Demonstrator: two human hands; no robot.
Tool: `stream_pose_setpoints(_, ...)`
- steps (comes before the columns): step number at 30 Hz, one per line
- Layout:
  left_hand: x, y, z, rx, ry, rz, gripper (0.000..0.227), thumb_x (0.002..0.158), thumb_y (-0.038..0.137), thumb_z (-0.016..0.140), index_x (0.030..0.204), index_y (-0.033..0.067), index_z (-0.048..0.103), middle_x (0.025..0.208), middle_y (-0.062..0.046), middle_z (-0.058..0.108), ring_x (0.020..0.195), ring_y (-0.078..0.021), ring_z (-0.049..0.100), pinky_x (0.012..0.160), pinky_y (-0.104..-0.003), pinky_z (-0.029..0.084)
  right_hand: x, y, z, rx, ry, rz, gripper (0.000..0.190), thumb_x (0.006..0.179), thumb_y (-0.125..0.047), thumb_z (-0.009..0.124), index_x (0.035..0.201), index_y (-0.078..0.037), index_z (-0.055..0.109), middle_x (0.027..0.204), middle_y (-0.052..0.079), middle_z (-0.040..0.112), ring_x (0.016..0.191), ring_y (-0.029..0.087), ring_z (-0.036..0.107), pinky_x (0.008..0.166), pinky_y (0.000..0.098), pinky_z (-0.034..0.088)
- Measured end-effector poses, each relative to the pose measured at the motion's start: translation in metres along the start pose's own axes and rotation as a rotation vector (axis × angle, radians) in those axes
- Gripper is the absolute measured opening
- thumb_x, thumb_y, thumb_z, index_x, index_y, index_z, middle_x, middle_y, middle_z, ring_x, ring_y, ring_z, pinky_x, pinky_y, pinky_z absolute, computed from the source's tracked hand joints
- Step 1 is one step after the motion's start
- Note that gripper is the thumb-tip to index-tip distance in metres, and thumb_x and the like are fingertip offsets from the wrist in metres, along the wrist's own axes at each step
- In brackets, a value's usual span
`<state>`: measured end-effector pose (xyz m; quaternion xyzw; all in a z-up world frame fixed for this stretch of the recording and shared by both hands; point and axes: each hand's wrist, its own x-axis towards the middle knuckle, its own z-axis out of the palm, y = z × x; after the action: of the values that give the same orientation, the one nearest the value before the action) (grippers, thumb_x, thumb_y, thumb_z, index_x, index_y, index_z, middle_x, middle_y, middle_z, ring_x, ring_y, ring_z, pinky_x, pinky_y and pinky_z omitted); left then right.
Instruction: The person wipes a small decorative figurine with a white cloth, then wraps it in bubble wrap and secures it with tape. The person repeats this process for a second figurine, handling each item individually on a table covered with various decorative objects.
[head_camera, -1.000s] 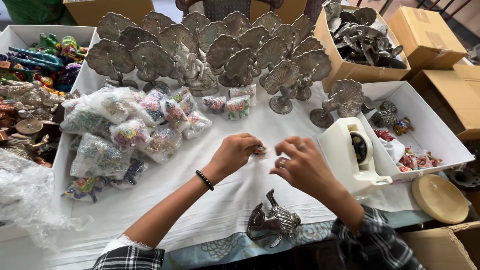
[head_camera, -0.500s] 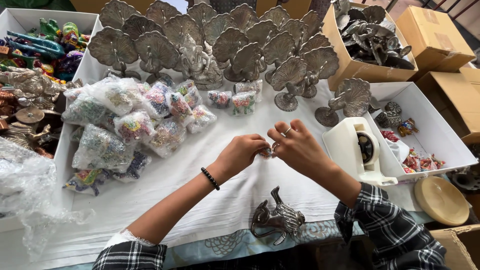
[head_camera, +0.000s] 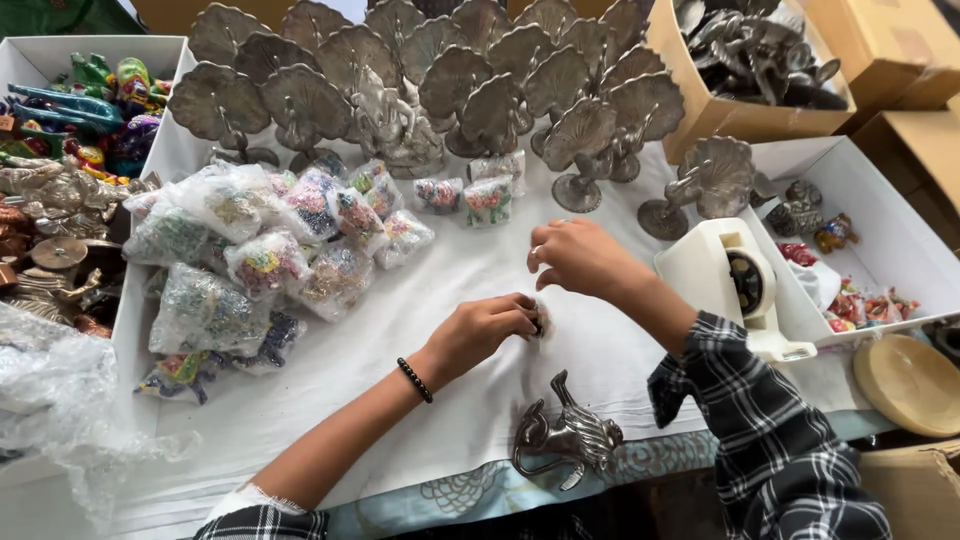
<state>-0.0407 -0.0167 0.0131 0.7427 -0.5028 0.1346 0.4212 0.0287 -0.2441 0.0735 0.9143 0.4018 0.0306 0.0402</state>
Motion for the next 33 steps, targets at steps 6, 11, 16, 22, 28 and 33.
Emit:
stream_pose_setpoints(6,-0.008,-0.008,0.009,-0.062,0.1,-0.093,0.014,0.084,-0.003,0.074,0.094,0.0066,0.07,0.115,-0.008,0.072,0.099,-0.0255,0.074,0.083,-0.033,0.063,-0.047,-0.013,0.003,0.611,0.079,0.217,0.046,0.076,-0.039,0.085,0.116,-0.018,0.074,0.119,0.001,0.068,0.107,0.023,0.068,0.089,0.04,0.056)
stream_pose_setpoints(11,-0.007,-0.01,0.01,-0.015,0.106,-0.136,0.014,0.083,0.002,0.079,0.093,0.0082,0.07,0.115,-0.007,0.073,0.097,-0.024,0.075,0.081,-0.032,0.063,-0.056,-0.023,0.041,0.904,0.165,0.188,0.072,0.065,-0.032,0.093,0.13,-0.016,0.066,0.134,0.007,0.058,0.116,0.024,0.063,0.092,0.0414,0.056)
stream_pose_setpoints(16,-0.012,-0.01,0.016,0.013,0.144,-0.157,0.015,0.084,0.002,0.079,0.095,0.0088,0.072,0.113,-0.007,0.073,0.101,-0.0247,0.075,0.083,-0.032,0.063,-0.054,-0.039,0.053,0.793,0.242,0.161,0.066,0.07,-0.034,0.09,0.129,-0.015,0.067,0.134,0.007,0.06,0.12,0.026,0.063,0.1,0.0404,0.053)
stream_pose_setpoints(22,-0.007,-0.008,0.013,-0.008,0.161,-0.145,0.015,0.084,0.003,0.08,0.096,0.0081,0.071,0.111,-0.006,0.073,0.102,-0.0232,0.075,0.084,-0.032,0.063,-0.054,-0.026,0.061,0.857,0.254,0.119,0.067,0.074,-0.034,0.089,0.132,-0.01,0.065,0.133,0.008,0.061,0.121,0.027,0.06,0.101,0.0404,0.05)
stream_pose_setpoints(28,-0.01,-0.007,0.015,-0.041,0.153,-0.129,0.014,0.085,0.001,0.078,0.094,0.0076,0.07,0.108,-0.006,0.072,0.1,-0.0223,0.075,0.084,-0.032,0.063,-0.054,-0.025,0.062,1.167,0.177,0.208,0.044,0.084,-0.022,0.08,0.125,-0.008,0.071,0.128,0.005,0.061,0.111,0.017,0.064,0.094,0.0314,0.053)
stream_pose_setpoints(33,-0.011,-0.009,0.014,-0.037,0.14,-0.127,0.015,0.085,0.001,0.078,0.094,0.0061,0.067,0.11,-0.007,0.071,0.098,-0.024,0.074,0.084,-0.032,0.063,-0.052,-0.025,0.075,1.256,0.201,0.242,0.034,0.088,-0.02,0.077,0.119,-0.006,0.074,0.124,0.003,0.061,0.1,0.014,0.063,0.087,0.0284,0.053)
